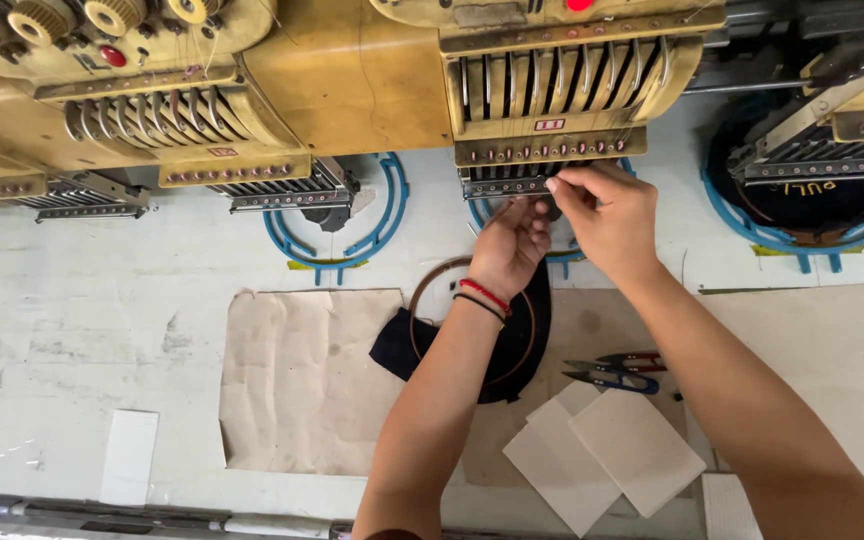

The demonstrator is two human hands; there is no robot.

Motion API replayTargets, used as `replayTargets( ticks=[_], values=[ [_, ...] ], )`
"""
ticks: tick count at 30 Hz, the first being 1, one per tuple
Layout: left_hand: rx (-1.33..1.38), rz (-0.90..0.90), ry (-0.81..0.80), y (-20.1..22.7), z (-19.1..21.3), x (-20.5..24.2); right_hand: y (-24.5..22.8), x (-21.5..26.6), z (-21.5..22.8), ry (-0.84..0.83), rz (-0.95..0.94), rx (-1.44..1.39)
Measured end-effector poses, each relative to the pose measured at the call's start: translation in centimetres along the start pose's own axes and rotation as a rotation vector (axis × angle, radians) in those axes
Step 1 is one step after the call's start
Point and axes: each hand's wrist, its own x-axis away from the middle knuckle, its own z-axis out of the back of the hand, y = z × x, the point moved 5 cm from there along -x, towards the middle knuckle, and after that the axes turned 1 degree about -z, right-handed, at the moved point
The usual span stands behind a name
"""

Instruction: Preparing fabric in a hoop with backing and loading it into an industrial embroidery machine

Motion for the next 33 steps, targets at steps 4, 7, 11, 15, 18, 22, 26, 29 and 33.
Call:
replayTargets(
  ticks=[4, 7, 11, 15, 18, 22, 26, 29, 33],
  values=[
    [-0.004, -0.007, -0.041, -0.3, 0.8, -1.1, 0.2, 0.0, 0.0, 0.012, 0.006, 0.003],
    [0.002, -0.003, -0.064, -0.3, 1.0, -1.2, -0.1, -0.1, -0.1, 0.030, 0.060, -0.023],
    [0.036, 0.010, -0.098, -0.2, 1.0, -1.1, 0.1, 0.1, -0.3, 0.040, 0.076, 0.003],
    [0.050, 0.030, -0.074, 0.0, 0.3, -0.9, 0.0, 0.2, -0.7, 0.028, 0.093, 0.042],
    [0.051, 0.024, -0.018, -1.1, 1.6, -2.7, 0.6, 0.6, -1.4, 0.023, 0.193, 0.142],
    [-0.230, -0.108, 0.245, -0.7, 2.9, -2.7, -0.5, 1.5, -1.1, 0.007, 0.447, 0.364],
    [-0.836, -0.303, 0.170, 2.7, 1.7, 2.0, -3.6, 1.8, -0.1, -0.209, 0.538, 0.216],
    [-1.020, -0.342, 0.132, 3.5, 1.7, 3.2, -2.7, 1.8, -0.4, -0.361, 0.476, 0.205],
    [-0.770, -0.284, 0.138, 4.2, 0.6, 5.2, 0.4, 2.6, -1.2, -0.259, 0.331, 0.084]
  ],
)
